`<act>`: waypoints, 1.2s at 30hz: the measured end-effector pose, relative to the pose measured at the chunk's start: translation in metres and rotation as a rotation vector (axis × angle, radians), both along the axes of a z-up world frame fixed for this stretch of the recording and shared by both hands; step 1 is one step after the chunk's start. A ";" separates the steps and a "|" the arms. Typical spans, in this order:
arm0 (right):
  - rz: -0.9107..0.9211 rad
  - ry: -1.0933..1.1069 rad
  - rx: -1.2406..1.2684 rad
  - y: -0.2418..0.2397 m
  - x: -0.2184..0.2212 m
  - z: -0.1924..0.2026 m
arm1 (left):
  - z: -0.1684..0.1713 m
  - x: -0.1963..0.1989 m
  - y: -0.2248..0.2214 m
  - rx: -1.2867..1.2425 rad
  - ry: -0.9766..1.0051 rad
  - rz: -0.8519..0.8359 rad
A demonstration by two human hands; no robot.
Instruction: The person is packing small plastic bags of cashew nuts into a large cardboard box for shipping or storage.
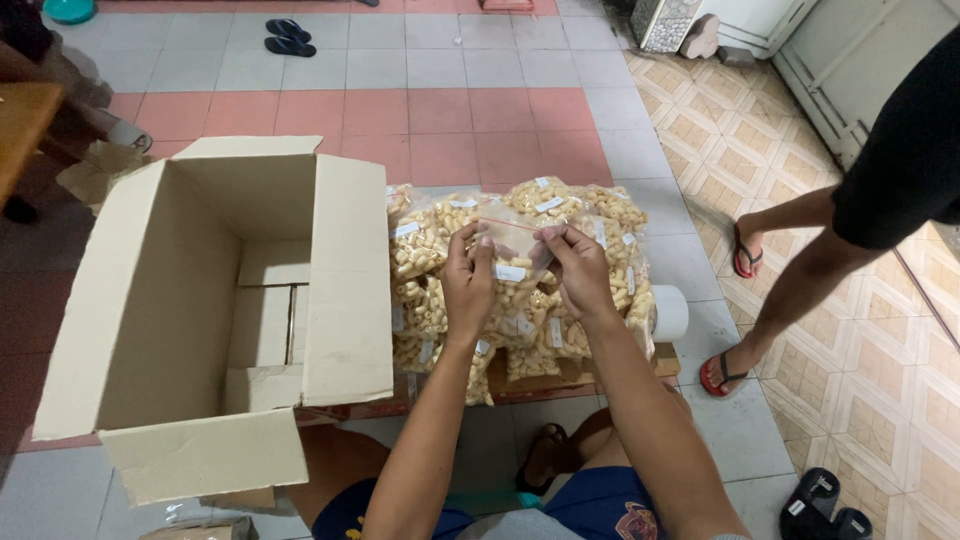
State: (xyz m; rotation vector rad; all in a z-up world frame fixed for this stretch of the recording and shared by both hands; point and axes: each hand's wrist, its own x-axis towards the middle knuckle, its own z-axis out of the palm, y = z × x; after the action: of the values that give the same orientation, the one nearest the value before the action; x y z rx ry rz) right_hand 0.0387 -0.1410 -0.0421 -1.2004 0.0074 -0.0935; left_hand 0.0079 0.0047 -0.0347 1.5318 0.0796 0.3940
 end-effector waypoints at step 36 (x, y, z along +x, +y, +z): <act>0.140 -0.593 -0.355 0.022 -0.052 0.002 | 0.018 0.001 0.000 -0.063 -0.140 0.196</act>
State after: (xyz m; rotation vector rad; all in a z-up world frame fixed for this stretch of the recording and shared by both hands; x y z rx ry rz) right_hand -0.0138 -0.1188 -0.0405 -1.4837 -0.6337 -0.3354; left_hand 0.0090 0.0044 -0.0164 1.4349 0.1320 0.6481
